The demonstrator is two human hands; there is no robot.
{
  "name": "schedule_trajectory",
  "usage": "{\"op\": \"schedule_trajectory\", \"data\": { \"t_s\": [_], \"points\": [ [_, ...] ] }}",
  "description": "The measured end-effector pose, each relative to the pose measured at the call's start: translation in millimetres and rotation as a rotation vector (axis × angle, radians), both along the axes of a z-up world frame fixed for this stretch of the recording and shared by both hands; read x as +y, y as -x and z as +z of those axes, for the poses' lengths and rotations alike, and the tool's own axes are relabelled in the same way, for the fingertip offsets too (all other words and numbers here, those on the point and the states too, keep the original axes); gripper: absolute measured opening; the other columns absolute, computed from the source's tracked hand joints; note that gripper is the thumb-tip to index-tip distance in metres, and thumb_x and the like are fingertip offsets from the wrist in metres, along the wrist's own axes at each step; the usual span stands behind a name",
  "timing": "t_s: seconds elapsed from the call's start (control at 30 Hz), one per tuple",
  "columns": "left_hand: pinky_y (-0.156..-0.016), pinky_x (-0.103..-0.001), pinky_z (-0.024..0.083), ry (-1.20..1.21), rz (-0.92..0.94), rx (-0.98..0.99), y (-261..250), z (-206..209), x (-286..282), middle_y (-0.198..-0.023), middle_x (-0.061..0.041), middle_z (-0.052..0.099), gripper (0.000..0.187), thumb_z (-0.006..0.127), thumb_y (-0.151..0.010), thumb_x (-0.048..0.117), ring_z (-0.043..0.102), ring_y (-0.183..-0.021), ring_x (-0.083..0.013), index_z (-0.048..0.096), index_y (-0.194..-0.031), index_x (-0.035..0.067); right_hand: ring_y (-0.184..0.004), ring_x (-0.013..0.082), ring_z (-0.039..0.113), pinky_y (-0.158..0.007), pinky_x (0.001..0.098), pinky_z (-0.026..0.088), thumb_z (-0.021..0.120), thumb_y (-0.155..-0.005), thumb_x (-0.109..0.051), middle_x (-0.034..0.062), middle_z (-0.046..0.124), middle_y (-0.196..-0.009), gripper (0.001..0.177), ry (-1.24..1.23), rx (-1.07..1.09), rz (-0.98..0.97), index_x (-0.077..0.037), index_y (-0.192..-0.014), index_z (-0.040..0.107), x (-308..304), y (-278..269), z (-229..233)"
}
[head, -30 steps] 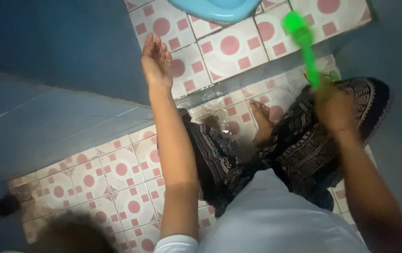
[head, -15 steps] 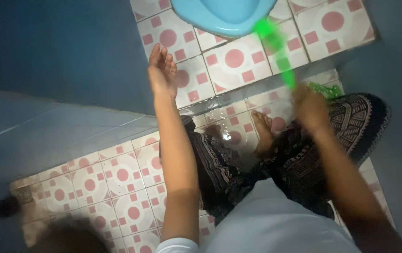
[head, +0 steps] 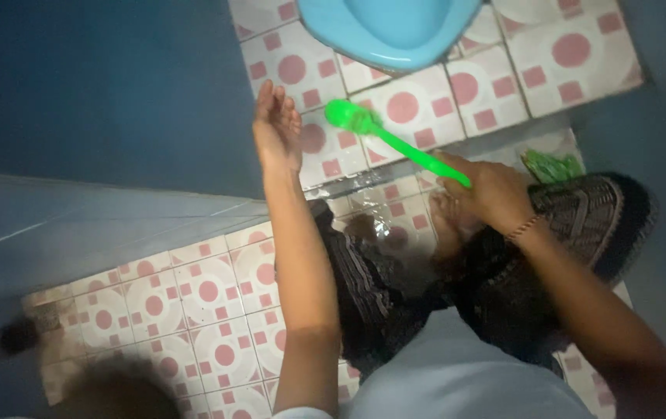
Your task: The person scrubs the floor and wall of a bathroom using a long-handled brush.
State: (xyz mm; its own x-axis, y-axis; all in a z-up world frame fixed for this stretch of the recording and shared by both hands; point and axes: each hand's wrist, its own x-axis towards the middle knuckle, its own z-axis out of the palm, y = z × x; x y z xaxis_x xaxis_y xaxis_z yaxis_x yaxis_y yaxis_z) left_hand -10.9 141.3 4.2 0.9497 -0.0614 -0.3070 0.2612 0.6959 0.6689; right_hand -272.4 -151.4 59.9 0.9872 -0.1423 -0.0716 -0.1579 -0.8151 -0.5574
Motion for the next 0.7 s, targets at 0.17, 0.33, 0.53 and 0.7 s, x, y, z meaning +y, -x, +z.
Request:
{"op": "schedule_trajectory", "data": {
  "t_s": [0.17,0.33,0.53,0.7],
  "points": [
    [-0.073,-0.025,0.053,-0.08,0.052,-0.007,1.8,4.8,12.8,-0.105,-0.002,0.067,0.038,0.058,-0.103,0.025,0.063,-0.085,-0.0109,0.061,-0.136,0.006,-0.064,0.0384,0.068,-0.057,0.0529,0.053,0.055,-0.1,-0.039,0.0188,0.071,-0.079,0.051,0.486,0.031,0.159,-0.028,-0.151,0.054,10.1,-17.2,39.5],
    [-0.071,-0.025,0.051,0.023,0.085,-0.014,-17.3,-13.3,23.5,-0.102,-0.004,0.067,0.033,0.059,-0.103,0.02,0.063,-0.08,-0.0122,0.062,-0.133,0.005,-0.053,0.0373,0.065,-0.053,0.0542,0.055,0.047,-0.104,-0.035,0.0188,0.069,-0.066,0.057,0.482,0.208,0.212,-0.022,-0.159,0.039,29.7,-83.8,30.2],
    [-0.07,-0.026,0.052,-0.011,0.092,0.019,-12.2,-6.3,15.8,-0.102,-0.003,0.069,0.032,0.056,-0.102,0.02,0.065,-0.082,-0.0111,0.061,-0.131,0.007,-0.07,0.0458,0.068,-0.065,0.0611,0.054,0.046,-0.106,-0.026,0.0254,0.07,-0.078,0.043,0.314,-0.021,0.158,-0.012,-0.147,0.049,73.9,-251.9,-0.2],
    [-0.072,-0.024,0.053,-0.08,0.102,0.065,-17.1,12.9,11.3,-0.104,-0.004,0.071,0.034,0.052,-0.101,0.022,0.065,-0.082,-0.0105,0.062,-0.13,0.008,-0.097,0.052,0.065,-0.082,0.0639,0.051,0.045,-0.107,-0.03,0.0276,0.07,-0.104,0.032,0.205,-0.069,0.032,-0.009,-0.125,0.062,84.2,-434.6,-33.0]
  ]
}}
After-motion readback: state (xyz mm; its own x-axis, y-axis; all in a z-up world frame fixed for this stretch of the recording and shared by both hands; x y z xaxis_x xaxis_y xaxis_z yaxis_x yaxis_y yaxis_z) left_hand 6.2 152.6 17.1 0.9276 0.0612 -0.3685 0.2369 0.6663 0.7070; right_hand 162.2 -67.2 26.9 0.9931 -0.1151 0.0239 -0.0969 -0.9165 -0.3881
